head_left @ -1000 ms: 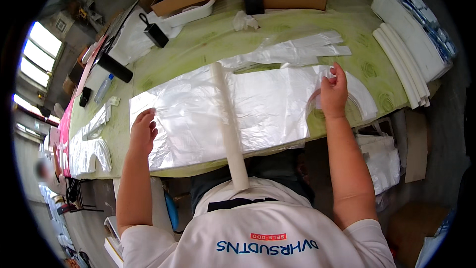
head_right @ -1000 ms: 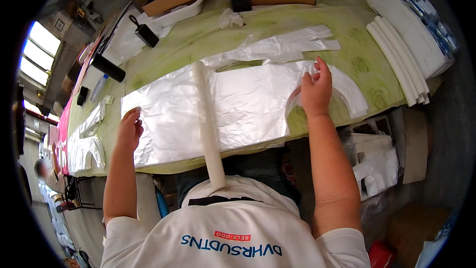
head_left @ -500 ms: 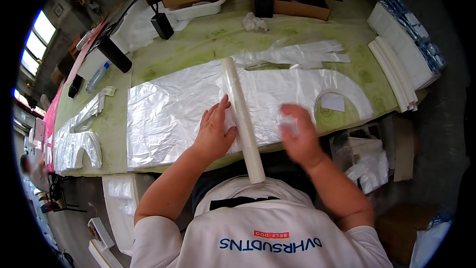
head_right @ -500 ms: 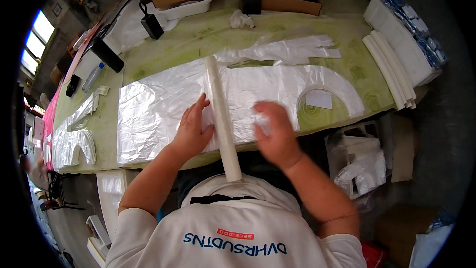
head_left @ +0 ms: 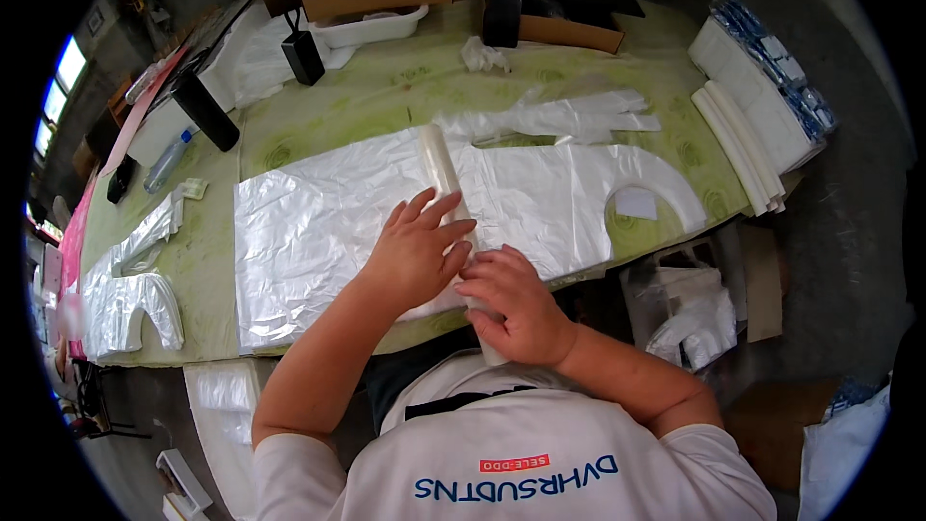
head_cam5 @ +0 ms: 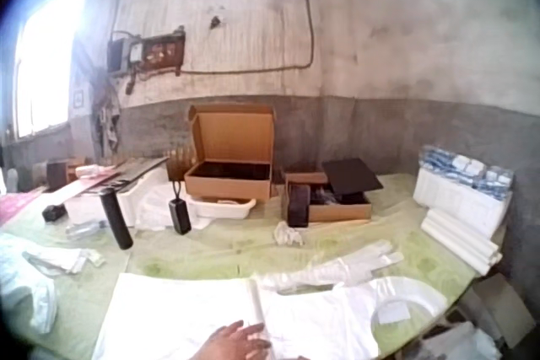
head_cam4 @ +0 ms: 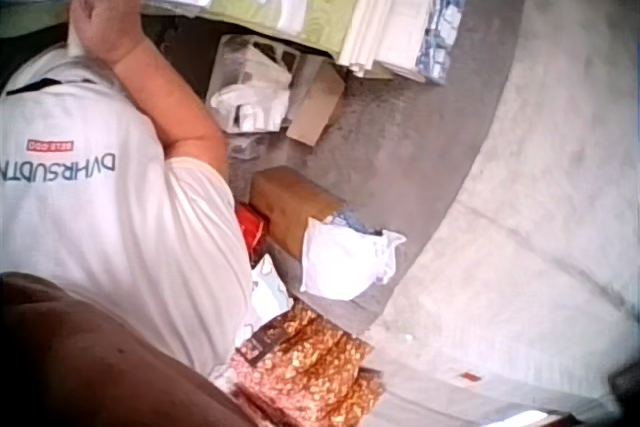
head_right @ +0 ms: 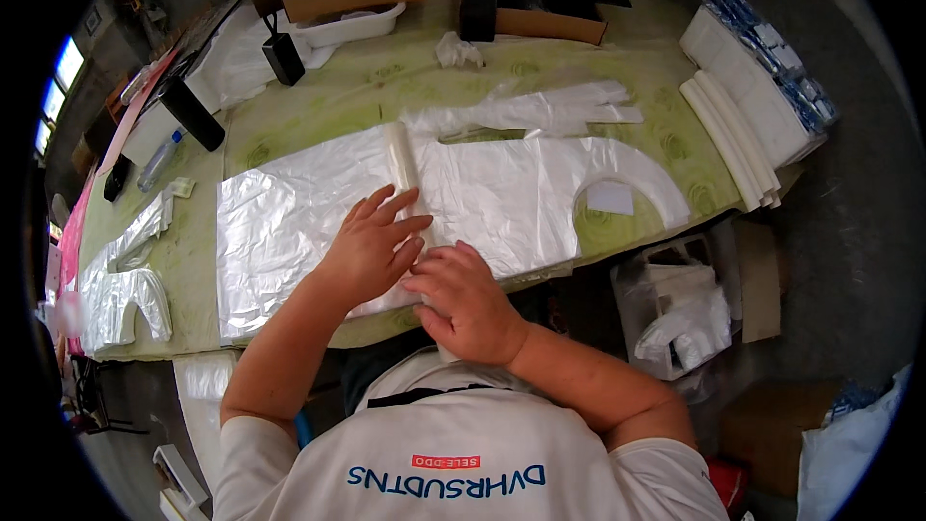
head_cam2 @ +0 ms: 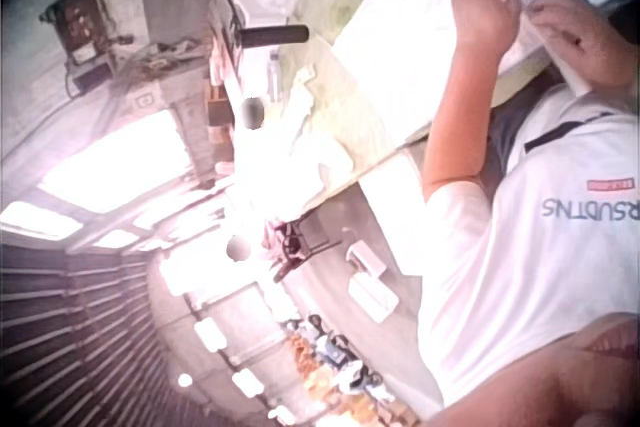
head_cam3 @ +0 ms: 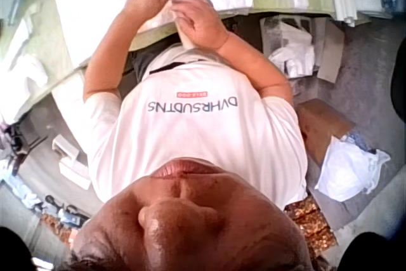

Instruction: The person wraps a rectangular white object with clear plastic film on a workbench. They unroll the film, fold it over the object, smooth it, and tear off a strip to seal the package. The wrapped item is placed aside, and the process repeats with another object.

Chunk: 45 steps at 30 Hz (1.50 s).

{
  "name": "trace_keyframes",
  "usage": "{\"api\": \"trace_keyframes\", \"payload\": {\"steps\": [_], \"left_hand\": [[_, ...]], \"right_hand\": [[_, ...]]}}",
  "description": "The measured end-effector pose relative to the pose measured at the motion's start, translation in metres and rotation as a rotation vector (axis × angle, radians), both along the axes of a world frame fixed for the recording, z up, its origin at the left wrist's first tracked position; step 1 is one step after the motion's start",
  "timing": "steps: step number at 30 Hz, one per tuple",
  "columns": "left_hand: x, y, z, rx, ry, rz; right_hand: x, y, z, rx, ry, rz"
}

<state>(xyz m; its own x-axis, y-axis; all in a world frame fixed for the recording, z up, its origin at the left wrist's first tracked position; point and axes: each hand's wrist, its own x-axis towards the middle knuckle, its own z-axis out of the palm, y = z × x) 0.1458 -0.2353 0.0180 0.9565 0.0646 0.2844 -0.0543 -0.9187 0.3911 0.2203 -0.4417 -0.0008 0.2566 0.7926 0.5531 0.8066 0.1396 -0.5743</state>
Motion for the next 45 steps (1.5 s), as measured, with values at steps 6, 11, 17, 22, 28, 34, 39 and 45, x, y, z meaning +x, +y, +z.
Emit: {"api": "trace_keyframes", "payload": {"steps": [6, 11, 17, 22, 28, 34, 39, 45], "left_hand": [[-0.008, 0.006, -0.023, -0.247, -0.098, 0.193], [-0.030, 0.002, -0.027, -0.277, 0.091, 0.176], [-0.032, 0.007, -0.031, -0.237, 0.117, 0.134], [-0.032, 0.006, -0.028, -0.211, 0.150, 0.152], [-0.037, 0.006, -0.031, -0.122, 0.177, 0.208], [-0.033, 0.007, -0.030, -0.135, 0.150, 0.172], [-0.036, 0.008, -0.046, -0.199, -0.135, 0.269], [-0.072, 0.028, -0.032, -0.495, -0.720, 0.105]], "right_hand": [[0.027, 0.009, -0.017, -0.149, -0.150, -0.316], [0.052, 0.061, -0.021, -0.360, -0.251, -0.370], [0.117, 0.134, -0.028, -0.648, -0.236, -0.635], [0.131, 0.148, -0.012, -0.401, -0.285, -0.623], [0.081, 0.142, 0.002, -0.388, -0.364, -0.340], [0.130, 0.145, -0.015, -0.751, -0.194, -0.613], [0.082, 0.147, -0.004, -0.251, -0.410, -0.414], [-0.008, 0.108, -0.002, -0.334, -0.125, 0.221]]}}
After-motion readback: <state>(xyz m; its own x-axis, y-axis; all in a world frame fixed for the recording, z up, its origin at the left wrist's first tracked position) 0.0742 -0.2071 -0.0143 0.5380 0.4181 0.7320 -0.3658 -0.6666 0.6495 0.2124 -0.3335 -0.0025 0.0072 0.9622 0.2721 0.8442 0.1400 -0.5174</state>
